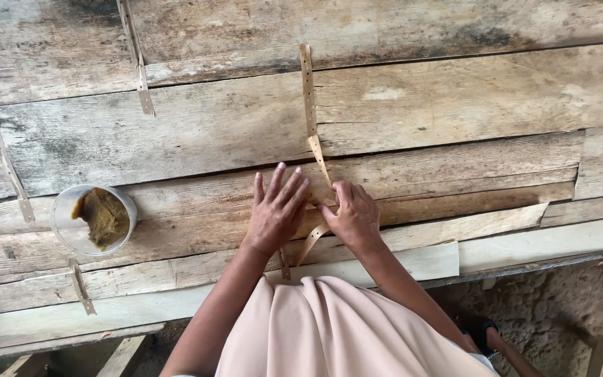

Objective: The person applies a brown adhesive tape to the edge of a wooden board, pressing it down by hand and using a small wooden block to ensure it is secure.

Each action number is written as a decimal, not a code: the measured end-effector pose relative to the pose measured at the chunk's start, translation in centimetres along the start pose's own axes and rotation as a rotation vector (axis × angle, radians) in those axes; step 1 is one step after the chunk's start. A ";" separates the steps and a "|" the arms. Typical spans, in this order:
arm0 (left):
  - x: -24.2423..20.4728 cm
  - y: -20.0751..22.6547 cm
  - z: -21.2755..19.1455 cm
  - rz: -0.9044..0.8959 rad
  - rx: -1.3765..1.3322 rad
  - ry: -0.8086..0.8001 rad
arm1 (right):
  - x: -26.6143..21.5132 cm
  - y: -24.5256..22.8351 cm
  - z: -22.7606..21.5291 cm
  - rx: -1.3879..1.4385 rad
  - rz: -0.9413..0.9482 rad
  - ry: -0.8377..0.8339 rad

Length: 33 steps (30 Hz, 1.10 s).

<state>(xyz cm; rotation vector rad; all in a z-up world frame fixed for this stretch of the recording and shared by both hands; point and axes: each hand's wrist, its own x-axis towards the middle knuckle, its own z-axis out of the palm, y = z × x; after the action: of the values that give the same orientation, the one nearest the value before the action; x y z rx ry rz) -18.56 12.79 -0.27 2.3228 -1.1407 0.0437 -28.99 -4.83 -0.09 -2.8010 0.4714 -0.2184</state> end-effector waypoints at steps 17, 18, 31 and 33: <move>6.1 -2.2 -0.3 -0.119 0.045 -0.163 | 0.3 -0.5 -0.7 -0.018 -0.042 0.054; 6.9 -2.2 -1.0 -0.116 0.045 -0.160 | 0.3 -0.5 -0.7 -0.020 -0.042 0.058; 9.5 -4.1 0.8 -0.158 0.042 -0.231 | 1.5 -2.7 -3.5 0.691 0.616 -0.335; 10.3 -4.6 1.6 -0.143 0.076 -0.201 | 1.5 -2.8 -3.1 0.898 0.731 -0.348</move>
<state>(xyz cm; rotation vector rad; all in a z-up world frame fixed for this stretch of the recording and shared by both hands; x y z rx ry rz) -8.93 6.82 -1.06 2.5160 -1.0796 -0.2073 -27.33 -3.60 3.85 -1.6217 0.9637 0.1810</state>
